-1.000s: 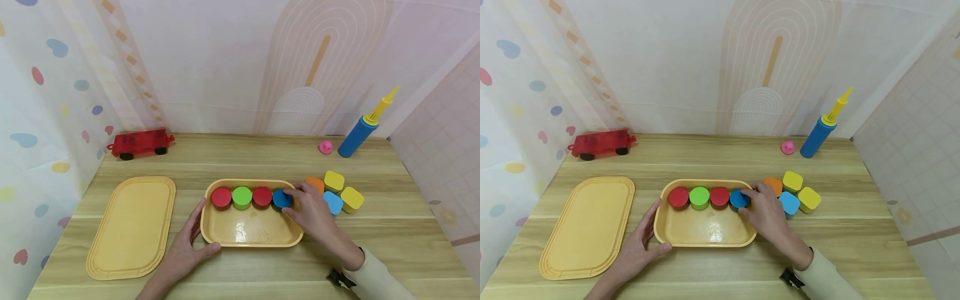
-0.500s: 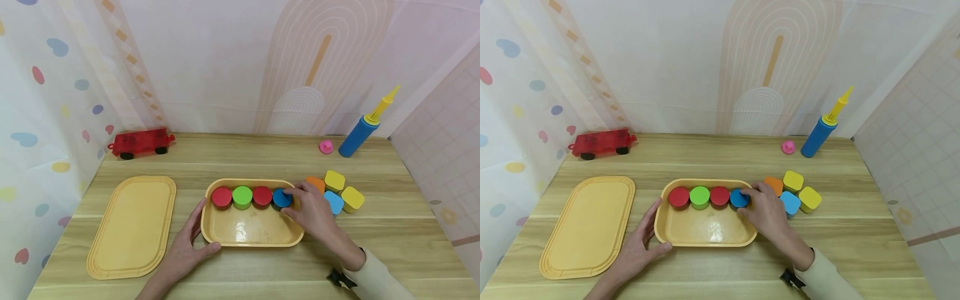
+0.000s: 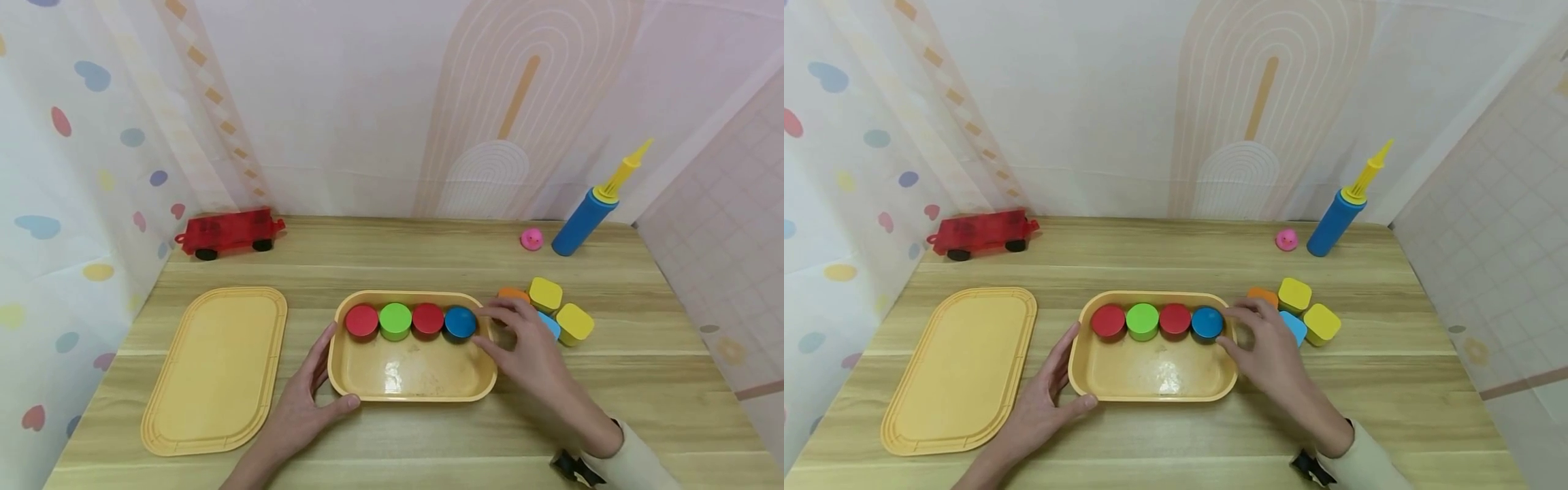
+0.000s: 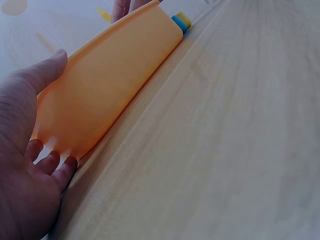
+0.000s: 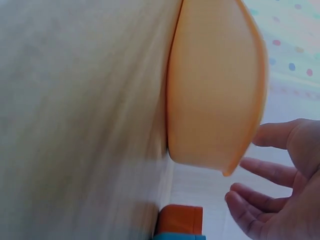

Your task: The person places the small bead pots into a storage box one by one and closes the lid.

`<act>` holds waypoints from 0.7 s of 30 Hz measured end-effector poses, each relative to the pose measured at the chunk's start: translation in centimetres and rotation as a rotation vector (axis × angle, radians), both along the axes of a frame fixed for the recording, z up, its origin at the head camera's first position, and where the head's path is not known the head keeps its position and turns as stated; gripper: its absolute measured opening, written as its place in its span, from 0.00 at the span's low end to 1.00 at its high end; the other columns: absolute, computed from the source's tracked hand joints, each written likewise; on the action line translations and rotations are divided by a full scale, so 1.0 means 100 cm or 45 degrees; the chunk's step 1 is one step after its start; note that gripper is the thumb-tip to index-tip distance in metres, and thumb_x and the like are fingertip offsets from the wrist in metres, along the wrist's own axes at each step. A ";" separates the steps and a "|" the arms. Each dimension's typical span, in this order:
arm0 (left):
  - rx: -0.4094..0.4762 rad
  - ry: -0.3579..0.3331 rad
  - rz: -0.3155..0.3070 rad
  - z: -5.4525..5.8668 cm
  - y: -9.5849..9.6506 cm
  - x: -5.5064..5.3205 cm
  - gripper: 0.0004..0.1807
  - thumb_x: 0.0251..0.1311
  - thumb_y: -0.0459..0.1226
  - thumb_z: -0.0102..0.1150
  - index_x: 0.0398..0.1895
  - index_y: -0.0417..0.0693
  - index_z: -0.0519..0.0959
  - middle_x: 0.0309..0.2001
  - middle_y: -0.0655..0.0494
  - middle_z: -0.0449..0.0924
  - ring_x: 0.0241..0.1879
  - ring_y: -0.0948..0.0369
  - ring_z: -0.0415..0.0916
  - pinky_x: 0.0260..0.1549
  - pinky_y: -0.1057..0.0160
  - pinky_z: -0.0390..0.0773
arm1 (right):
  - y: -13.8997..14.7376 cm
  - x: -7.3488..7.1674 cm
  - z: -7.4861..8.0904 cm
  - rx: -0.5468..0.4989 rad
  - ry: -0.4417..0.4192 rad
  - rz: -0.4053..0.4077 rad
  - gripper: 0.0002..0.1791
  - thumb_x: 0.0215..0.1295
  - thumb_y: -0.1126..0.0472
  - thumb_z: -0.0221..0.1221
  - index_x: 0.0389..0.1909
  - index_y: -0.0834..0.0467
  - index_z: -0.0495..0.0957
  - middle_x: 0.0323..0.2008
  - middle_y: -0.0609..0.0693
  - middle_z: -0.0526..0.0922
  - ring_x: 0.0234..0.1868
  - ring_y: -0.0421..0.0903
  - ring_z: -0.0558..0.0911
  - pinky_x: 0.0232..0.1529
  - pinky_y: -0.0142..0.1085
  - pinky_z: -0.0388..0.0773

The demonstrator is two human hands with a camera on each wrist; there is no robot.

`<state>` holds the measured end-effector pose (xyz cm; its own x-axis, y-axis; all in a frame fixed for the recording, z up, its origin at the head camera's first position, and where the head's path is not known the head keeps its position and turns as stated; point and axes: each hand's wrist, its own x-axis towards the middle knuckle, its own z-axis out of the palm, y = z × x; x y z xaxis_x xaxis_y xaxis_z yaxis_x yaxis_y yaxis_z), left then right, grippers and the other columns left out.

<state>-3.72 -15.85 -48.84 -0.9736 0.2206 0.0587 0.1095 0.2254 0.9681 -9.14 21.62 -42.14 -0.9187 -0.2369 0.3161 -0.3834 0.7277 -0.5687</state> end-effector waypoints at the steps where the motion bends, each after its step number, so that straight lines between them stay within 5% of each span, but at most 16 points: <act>1: 0.002 0.001 -0.001 0.000 0.000 0.000 0.62 0.63 0.35 0.82 0.92 0.69 0.52 0.88 0.43 0.56 0.85 0.43 0.56 0.74 0.78 0.62 | 0.003 0.001 0.000 -0.014 0.023 0.005 0.25 0.59 0.68 0.83 0.57 0.62 0.90 0.59 0.57 0.85 0.51 0.55 0.86 0.47 0.50 0.91; 5: -0.004 0.005 0.000 0.000 0.000 0.000 0.62 0.63 0.35 0.82 0.92 0.70 0.52 0.88 0.44 0.56 0.85 0.45 0.56 0.74 0.78 0.62 | 0.013 0.006 0.003 -0.064 0.143 0.014 0.25 0.57 0.71 0.82 0.56 0.62 0.90 0.57 0.55 0.87 0.52 0.55 0.86 0.48 0.35 0.88; 10: -0.005 0.009 0.001 0.000 0.000 0.001 0.62 0.63 0.35 0.82 0.92 0.70 0.52 0.88 0.43 0.56 0.84 0.44 0.57 0.74 0.78 0.62 | 0.024 0.011 0.008 -0.090 0.240 -0.031 0.24 0.56 0.73 0.82 0.55 0.61 0.90 0.54 0.56 0.88 0.54 0.56 0.86 0.57 0.16 0.71; 15: -0.001 0.010 -0.002 0.000 0.000 0.001 0.62 0.63 0.35 0.82 0.92 0.70 0.52 0.88 0.43 0.56 0.85 0.43 0.56 0.74 0.78 0.62 | 0.035 0.016 0.011 -0.113 0.261 -0.104 0.25 0.55 0.75 0.81 0.55 0.60 0.91 0.53 0.57 0.88 0.49 0.53 0.85 0.51 0.18 0.73; 21: 0.011 0.005 -0.006 0.000 0.000 0.001 0.62 0.63 0.35 0.82 0.92 0.69 0.51 0.88 0.42 0.56 0.85 0.43 0.56 0.74 0.78 0.62 | 0.053 0.020 0.011 -0.207 0.265 -0.173 0.24 0.56 0.78 0.79 0.55 0.63 0.91 0.53 0.59 0.89 0.49 0.32 0.81 0.47 0.17 0.75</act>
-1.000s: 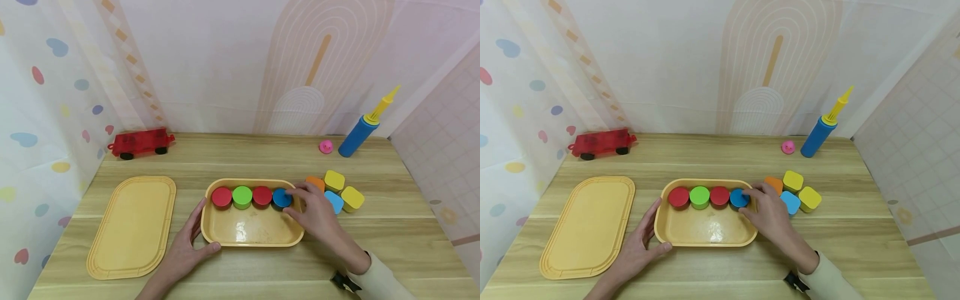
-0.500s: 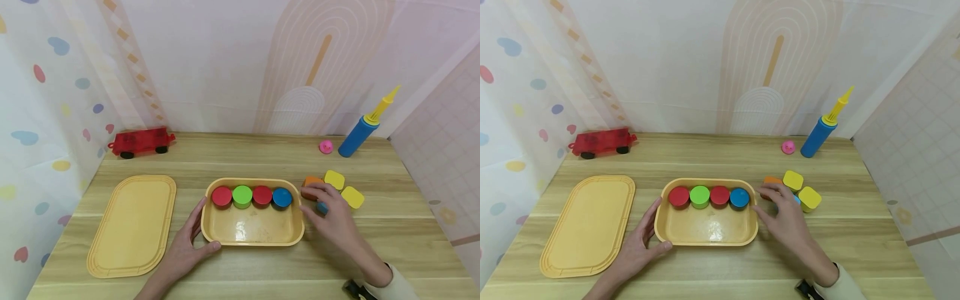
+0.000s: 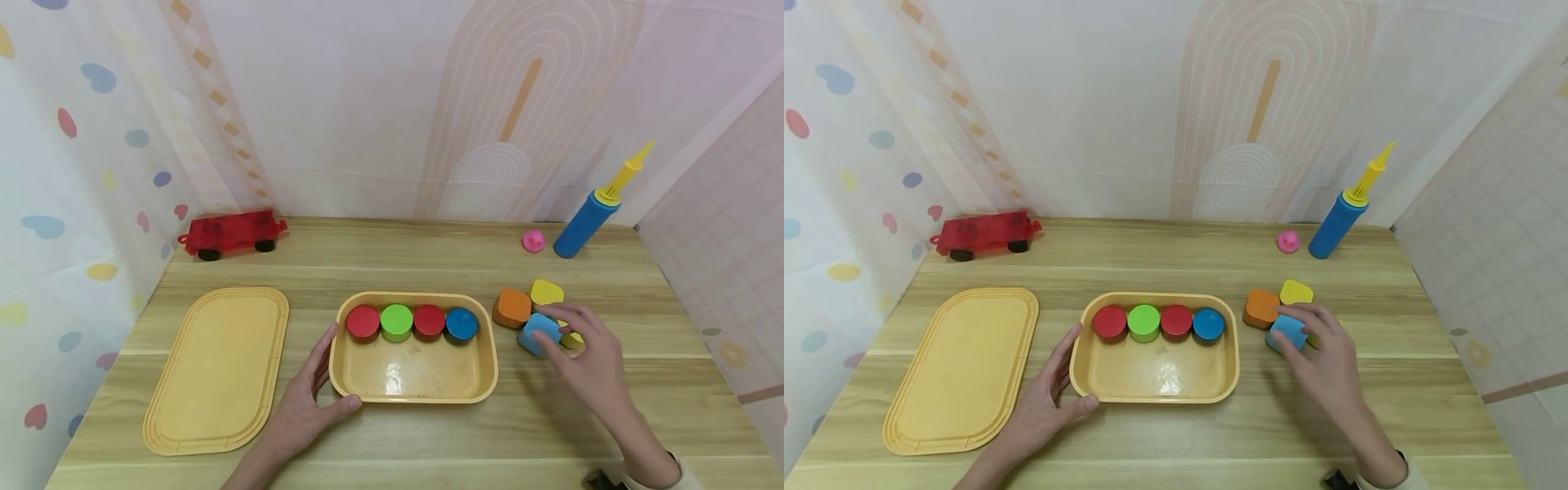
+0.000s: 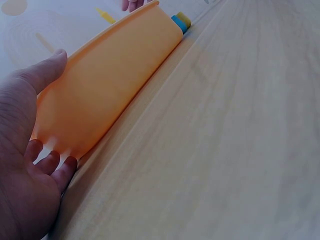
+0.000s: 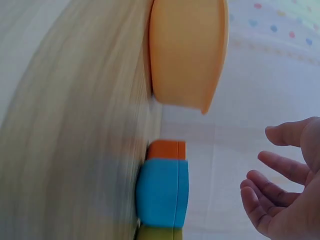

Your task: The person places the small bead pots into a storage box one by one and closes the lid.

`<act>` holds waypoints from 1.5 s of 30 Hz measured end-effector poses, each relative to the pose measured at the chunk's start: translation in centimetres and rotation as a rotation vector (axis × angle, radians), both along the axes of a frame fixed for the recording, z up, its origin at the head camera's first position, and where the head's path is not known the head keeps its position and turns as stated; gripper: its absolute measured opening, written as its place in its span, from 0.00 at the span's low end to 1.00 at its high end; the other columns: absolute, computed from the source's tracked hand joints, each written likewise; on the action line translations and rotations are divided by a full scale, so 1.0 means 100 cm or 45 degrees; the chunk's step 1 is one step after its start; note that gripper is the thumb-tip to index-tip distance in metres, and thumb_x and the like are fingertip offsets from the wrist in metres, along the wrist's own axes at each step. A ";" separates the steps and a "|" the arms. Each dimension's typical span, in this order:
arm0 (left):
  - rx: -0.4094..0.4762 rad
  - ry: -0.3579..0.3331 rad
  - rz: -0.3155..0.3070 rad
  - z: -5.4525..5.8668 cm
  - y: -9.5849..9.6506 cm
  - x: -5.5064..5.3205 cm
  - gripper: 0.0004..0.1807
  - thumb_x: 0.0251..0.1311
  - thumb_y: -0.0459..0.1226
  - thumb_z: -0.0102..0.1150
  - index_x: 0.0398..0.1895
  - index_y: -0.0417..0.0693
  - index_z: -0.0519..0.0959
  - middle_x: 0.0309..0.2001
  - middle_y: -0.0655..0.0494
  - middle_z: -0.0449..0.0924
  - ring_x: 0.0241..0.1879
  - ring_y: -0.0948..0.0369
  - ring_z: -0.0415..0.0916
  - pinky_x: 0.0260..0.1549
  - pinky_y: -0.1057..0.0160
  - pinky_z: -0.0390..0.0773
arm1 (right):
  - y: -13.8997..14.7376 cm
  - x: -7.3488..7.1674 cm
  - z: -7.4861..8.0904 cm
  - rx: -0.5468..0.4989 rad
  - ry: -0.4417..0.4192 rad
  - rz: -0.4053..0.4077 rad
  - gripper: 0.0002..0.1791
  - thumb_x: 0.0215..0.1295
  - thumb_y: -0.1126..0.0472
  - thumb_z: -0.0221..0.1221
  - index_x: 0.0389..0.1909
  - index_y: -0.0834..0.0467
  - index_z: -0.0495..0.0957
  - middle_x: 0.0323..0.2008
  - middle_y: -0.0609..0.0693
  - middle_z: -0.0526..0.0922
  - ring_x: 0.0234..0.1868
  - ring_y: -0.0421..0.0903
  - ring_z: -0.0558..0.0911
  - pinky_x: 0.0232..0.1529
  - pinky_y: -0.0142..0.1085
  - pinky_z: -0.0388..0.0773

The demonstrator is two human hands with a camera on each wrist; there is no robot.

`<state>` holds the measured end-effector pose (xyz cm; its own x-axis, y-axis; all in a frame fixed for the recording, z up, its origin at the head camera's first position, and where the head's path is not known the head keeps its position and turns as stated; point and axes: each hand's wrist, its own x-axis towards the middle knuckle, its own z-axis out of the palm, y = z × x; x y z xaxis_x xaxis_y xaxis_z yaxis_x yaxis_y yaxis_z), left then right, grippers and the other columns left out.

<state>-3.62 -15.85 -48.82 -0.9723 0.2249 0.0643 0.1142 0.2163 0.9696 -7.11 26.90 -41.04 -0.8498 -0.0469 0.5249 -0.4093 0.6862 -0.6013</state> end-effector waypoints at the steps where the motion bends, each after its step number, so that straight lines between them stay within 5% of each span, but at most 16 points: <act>1: 0.003 -0.002 0.000 0.000 0.000 0.000 0.62 0.63 0.35 0.82 0.92 0.69 0.52 0.88 0.42 0.55 0.85 0.43 0.56 0.74 0.78 0.62 | 0.003 0.000 0.000 -0.019 -0.004 -0.010 0.24 0.56 0.79 0.78 0.55 0.63 0.91 0.53 0.59 0.89 0.51 0.29 0.80 0.48 0.16 0.75; 4: 0.013 -0.004 -0.001 0.000 0.000 0.000 0.62 0.63 0.34 0.82 0.92 0.69 0.52 0.88 0.42 0.55 0.85 0.42 0.56 0.75 0.77 0.62 | 0.013 0.002 -0.002 -0.065 -0.027 -0.049 0.23 0.59 0.79 0.76 0.56 0.63 0.90 0.53 0.57 0.89 0.54 0.24 0.78 0.50 0.15 0.75; 12: 0.039 0.018 -0.018 -0.002 -0.001 0.000 0.60 0.64 0.33 0.80 0.92 0.67 0.52 0.88 0.40 0.55 0.84 0.47 0.57 0.75 0.76 0.62 | 0.035 0.004 -0.005 -0.239 -0.101 -0.103 0.22 0.63 0.82 0.72 0.59 0.69 0.87 0.53 0.33 0.87 0.54 0.33 0.82 0.52 0.16 0.78; 20: -0.005 0.085 -0.030 -0.001 -0.003 0.000 0.35 0.90 0.35 0.43 0.93 0.64 0.52 0.90 0.49 0.52 0.85 0.71 0.51 0.76 0.80 0.54 | 0.051 0.000 -0.008 -0.270 -0.217 -0.158 0.23 0.67 0.78 0.71 0.63 0.70 0.85 0.52 0.32 0.86 0.54 0.31 0.82 0.51 0.16 0.79; 27: -0.080 0.068 0.020 0.001 -0.001 0.000 0.32 0.92 0.39 0.41 0.92 0.67 0.53 0.90 0.53 0.54 0.83 0.75 0.50 0.75 0.83 0.52 | 0.068 -0.006 -0.021 -0.258 -0.294 -0.148 0.27 0.68 0.74 0.73 0.68 0.69 0.82 0.56 0.27 0.84 0.57 0.31 0.80 0.53 0.15 0.76; 33: -0.056 0.073 0.031 0.000 0.000 0.000 0.33 0.91 0.38 0.41 0.93 0.65 0.51 0.90 0.50 0.53 0.83 0.76 0.51 0.75 0.82 0.54 | 0.081 -0.010 -0.029 -0.220 -0.404 -0.158 0.31 0.70 0.69 0.75 0.72 0.67 0.79 0.60 0.30 0.82 0.58 0.31 0.77 0.54 0.15 0.74; 40: -0.047 0.081 0.033 0.002 0.000 0.000 0.33 0.91 0.38 0.42 0.93 0.62 0.52 0.90 0.49 0.53 0.82 0.77 0.52 0.74 0.81 0.54 | 0.093 -0.011 -0.035 -0.137 -0.593 -0.076 0.36 0.72 0.67 0.74 0.77 0.69 0.73 0.70 0.64 0.76 0.56 0.22 0.73 0.54 0.12 0.73; 45: -0.048 0.071 0.029 0.000 0.000 0.000 0.33 0.91 0.38 0.42 0.93 0.64 0.52 0.90 0.50 0.53 0.82 0.77 0.51 0.75 0.81 0.54 | 0.098 -0.012 -0.041 -0.146 -0.638 -0.042 0.36 0.73 0.65 0.74 0.78 0.70 0.72 0.67 0.54 0.78 0.52 0.20 0.76 0.52 0.13 0.77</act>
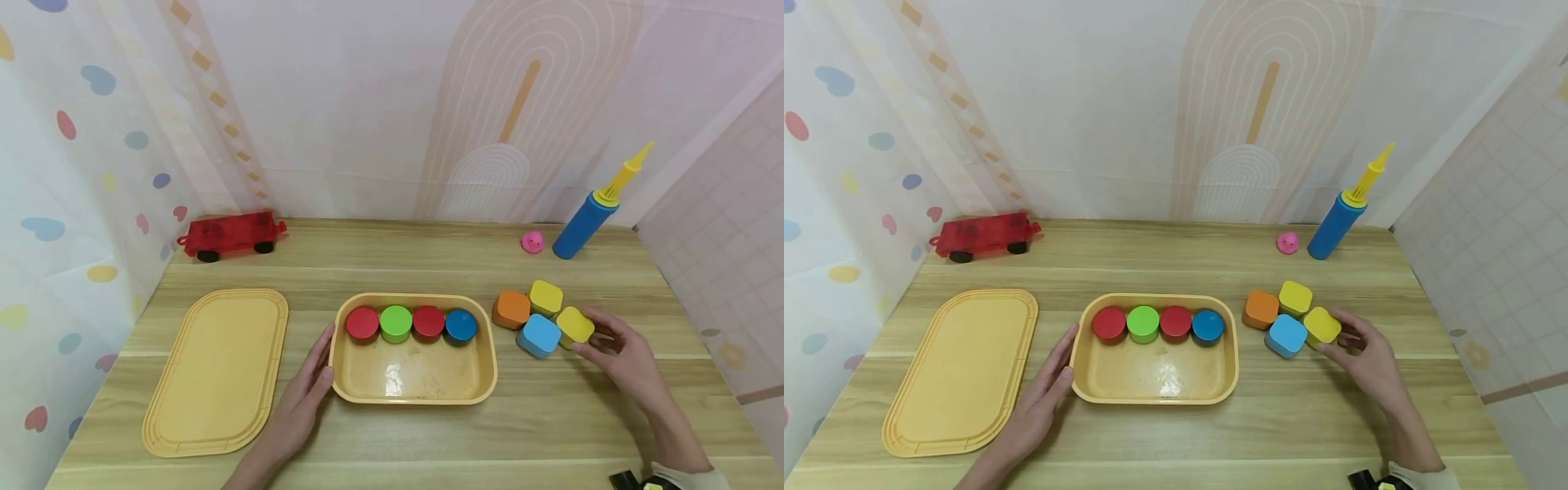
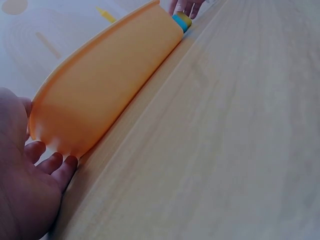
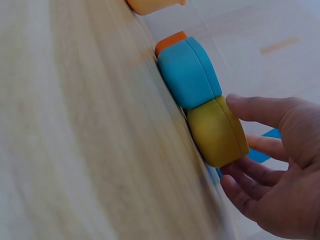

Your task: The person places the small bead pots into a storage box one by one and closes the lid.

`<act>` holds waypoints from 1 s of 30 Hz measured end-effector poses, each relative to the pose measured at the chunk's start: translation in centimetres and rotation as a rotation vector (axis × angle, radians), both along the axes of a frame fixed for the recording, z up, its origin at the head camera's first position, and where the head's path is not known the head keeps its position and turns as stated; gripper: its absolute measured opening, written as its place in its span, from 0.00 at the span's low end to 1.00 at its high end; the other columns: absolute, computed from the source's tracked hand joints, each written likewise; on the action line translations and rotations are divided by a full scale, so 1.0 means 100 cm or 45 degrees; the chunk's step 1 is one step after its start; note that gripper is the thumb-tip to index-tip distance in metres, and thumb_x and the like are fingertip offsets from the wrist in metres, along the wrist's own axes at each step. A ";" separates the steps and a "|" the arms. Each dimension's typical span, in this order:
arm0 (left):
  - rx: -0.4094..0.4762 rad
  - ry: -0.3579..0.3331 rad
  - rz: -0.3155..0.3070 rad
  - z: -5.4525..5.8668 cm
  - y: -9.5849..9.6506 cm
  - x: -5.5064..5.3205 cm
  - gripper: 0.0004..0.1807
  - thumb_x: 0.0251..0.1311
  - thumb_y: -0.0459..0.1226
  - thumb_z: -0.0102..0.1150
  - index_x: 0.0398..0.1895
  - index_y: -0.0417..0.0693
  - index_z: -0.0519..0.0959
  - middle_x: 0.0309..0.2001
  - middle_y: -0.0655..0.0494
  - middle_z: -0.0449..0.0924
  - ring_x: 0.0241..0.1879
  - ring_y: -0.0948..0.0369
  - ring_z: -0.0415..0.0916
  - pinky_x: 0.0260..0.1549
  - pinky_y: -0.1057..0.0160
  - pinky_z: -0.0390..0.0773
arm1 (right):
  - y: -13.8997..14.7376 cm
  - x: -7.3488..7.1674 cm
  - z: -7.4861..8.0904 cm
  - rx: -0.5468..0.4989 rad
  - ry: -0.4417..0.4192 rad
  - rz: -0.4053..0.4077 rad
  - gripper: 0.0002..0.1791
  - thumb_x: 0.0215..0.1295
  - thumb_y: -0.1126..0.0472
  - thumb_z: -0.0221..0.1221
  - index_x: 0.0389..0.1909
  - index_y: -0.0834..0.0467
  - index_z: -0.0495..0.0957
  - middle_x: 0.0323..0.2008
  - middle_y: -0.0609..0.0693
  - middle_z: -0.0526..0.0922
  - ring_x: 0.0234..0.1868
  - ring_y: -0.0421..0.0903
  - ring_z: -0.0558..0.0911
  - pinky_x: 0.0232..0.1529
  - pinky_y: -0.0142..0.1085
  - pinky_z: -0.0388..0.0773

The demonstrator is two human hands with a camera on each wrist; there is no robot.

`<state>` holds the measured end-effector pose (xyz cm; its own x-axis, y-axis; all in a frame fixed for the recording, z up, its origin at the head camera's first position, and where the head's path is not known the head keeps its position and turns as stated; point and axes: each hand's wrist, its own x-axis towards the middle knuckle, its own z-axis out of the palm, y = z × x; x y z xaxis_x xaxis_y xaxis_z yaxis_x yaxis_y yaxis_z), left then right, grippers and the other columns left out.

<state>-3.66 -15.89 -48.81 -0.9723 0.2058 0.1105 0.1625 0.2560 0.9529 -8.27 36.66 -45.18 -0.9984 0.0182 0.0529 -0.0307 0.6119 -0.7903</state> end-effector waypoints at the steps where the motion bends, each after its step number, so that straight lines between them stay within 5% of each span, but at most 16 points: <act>1: -0.002 -0.005 0.001 -0.001 0.000 0.000 0.33 0.91 0.39 0.42 0.93 0.65 0.52 0.90 0.51 0.53 0.82 0.78 0.51 0.75 0.81 0.54 | 0.000 0.000 -0.001 -0.012 0.002 -0.004 0.36 0.73 0.65 0.74 0.77 0.70 0.72 0.65 0.48 0.79 0.52 0.20 0.77 0.51 0.14 0.78; 7: -0.001 -0.015 -0.004 -0.001 -0.001 0.000 0.33 0.91 0.39 0.42 0.93 0.66 0.52 0.90 0.52 0.52 0.82 0.77 0.51 0.75 0.81 0.54 | 0.001 -0.001 -0.004 -0.057 0.019 -0.010 0.36 0.73 0.66 0.74 0.77 0.70 0.73 0.56 0.22 0.75 0.50 0.22 0.79 0.50 0.16 0.80; 18: -0.001 0.002 -0.003 0.002 -0.001 0.001 0.33 0.91 0.39 0.42 0.93 0.64 0.52 0.90 0.50 0.53 0.82 0.76 0.52 0.74 0.81 0.54 | -0.001 -0.002 -0.007 -0.007 -0.020 -0.077 0.34 0.73 0.65 0.73 0.76 0.69 0.74 0.58 0.35 0.78 0.48 0.21 0.78 0.48 0.16 0.80; 30: -0.006 -0.028 -0.002 0.000 -0.001 0.000 0.33 0.91 0.40 0.42 0.93 0.67 0.52 0.90 0.53 0.53 0.82 0.75 0.52 0.74 0.82 0.54 | 0.000 0.003 0.009 -0.047 0.152 -0.133 0.33 0.71 0.70 0.73 0.74 0.71 0.75 0.55 0.22 0.77 0.51 0.25 0.78 0.50 0.14 0.78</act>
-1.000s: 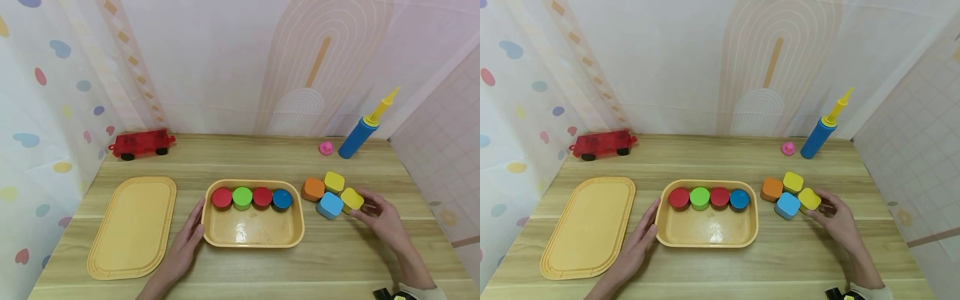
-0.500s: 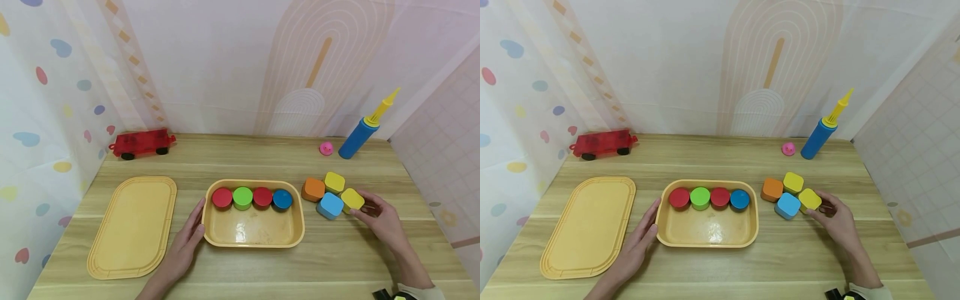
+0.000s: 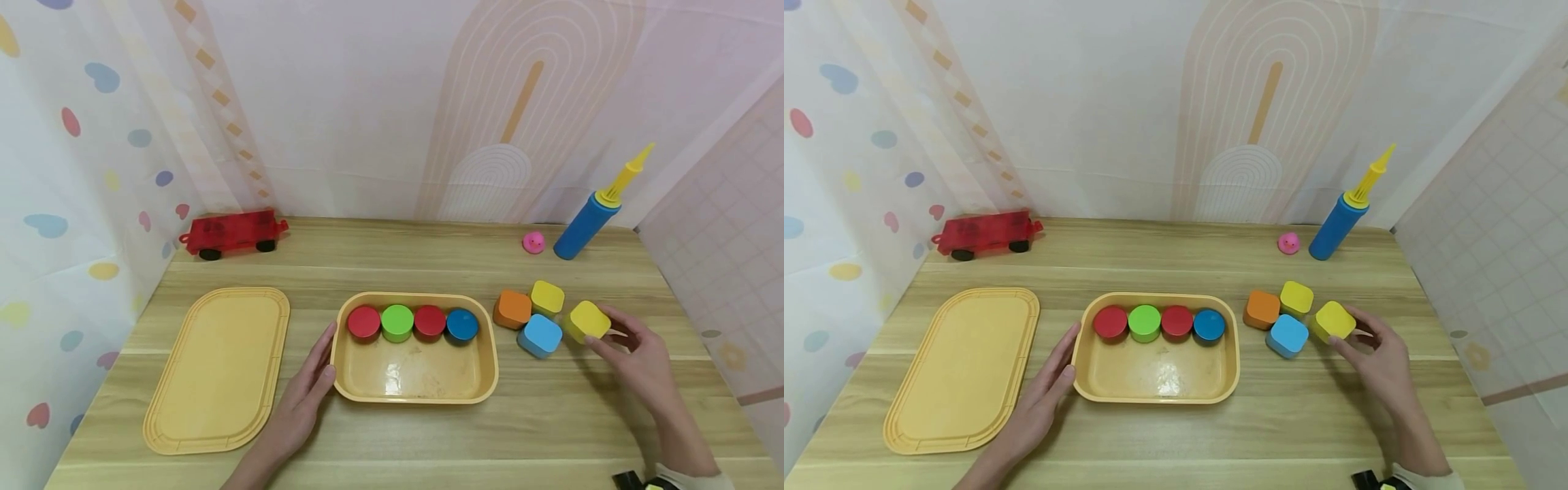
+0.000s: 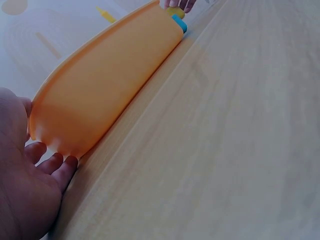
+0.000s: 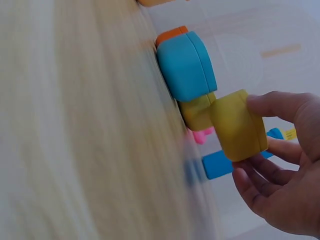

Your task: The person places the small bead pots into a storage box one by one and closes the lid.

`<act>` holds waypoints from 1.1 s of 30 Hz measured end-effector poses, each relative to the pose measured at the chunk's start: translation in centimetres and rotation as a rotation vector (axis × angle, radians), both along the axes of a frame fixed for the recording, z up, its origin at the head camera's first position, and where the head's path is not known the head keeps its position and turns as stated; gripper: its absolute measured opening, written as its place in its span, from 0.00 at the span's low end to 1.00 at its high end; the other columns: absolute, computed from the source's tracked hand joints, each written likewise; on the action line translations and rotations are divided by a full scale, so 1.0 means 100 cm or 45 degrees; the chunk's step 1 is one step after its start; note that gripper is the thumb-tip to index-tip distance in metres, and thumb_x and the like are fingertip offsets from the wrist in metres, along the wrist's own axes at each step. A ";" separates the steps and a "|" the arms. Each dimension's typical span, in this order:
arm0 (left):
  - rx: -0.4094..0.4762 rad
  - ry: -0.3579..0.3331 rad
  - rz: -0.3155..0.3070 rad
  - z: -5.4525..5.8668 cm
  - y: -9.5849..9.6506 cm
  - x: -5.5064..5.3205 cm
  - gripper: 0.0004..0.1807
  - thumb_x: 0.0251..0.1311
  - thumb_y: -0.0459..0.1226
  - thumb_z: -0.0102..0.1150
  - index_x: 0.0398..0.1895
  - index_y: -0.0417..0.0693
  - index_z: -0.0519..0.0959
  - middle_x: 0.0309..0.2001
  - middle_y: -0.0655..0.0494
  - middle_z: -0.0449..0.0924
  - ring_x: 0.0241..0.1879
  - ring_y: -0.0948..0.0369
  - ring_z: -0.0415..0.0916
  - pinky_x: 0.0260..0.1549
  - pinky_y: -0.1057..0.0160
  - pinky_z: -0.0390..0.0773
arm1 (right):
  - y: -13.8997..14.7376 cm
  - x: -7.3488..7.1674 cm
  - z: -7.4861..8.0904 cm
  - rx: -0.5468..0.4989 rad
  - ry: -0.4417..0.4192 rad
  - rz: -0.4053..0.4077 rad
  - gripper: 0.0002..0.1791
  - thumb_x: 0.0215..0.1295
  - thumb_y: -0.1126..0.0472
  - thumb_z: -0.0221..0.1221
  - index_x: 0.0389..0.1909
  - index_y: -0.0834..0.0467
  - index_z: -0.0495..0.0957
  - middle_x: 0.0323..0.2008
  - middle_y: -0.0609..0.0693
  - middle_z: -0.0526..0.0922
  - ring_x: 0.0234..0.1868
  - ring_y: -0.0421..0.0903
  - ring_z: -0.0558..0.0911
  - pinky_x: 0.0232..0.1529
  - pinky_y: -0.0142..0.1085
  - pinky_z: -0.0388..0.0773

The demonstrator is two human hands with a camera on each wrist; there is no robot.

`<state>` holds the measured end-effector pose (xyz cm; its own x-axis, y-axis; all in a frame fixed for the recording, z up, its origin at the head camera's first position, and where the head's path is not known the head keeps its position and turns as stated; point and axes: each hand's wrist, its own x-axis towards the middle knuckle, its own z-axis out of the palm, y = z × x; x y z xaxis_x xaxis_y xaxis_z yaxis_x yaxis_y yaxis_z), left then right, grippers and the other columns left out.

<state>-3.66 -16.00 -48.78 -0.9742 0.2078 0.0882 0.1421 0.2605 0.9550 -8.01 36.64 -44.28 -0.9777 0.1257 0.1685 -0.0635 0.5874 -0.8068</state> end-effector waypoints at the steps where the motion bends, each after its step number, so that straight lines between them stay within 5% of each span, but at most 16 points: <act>1: 0.001 -0.005 0.000 0.000 0.000 0.000 0.33 0.91 0.40 0.42 0.92 0.68 0.52 0.90 0.54 0.53 0.82 0.75 0.52 0.74 0.82 0.54 | 0.000 0.001 0.002 -0.009 0.024 0.000 0.32 0.70 0.71 0.73 0.73 0.71 0.75 0.55 0.22 0.78 0.51 0.26 0.79 0.50 0.14 0.78; 11: 0.011 -0.014 -0.005 0.000 0.000 0.000 0.33 0.92 0.41 0.42 0.93 0.67 0.52 0.90 0.53 0.52 0.83 0.74 0.52 0.74 0.81 0.55 | -0.004 0.009 0.015 -0.043 0.184 0.027 0.34 0.64 0.81 0.72 0.72 0.71 0.77 0.59 0.27 0.81 0.56 0.30 0.80 0.53 0.15 0.79; 20: 0.009 0.003 0.010 0.001 0.001 0.001 0.33 0.91 0.39 0.44 0.92 0.66 0.53 0.89 0.53 0.54 0.82 0.75 0.53 0.74 0.81 0.55 | -0.031 0.014 0.034 -0.102 0.308 0.167 0.39 0.55 0.91 0.68 0.71 0.73 0.78 0.62 0.38 0.83 0.59 0.36 0.82 0.57 0.18 0.80; 33: -0.028 -0.017 0.019 0.001 0.000 0.000 0.33 0.91 0.42 0.43 0.92 0.71 0.54 0.89 0.55 0.55 0.82 0.75 0.52 0.74 0.83 0.52 | -0.075 0.017 0.045 -0.144 0.251 0.392 0.39 0.55 0.88 0.71 0.70 0.70 0.79 0.63 0.44 0.82 0.62 0.38 0.81 0.59 0.23 0.83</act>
<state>-3.66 -15.95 -48.63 -0.9783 0.1946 0.0707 0.1250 0.2833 0.9509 -6.26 29.16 -39.80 -0.9228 -0.1400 0.3591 -0.3835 0.4250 -0.8199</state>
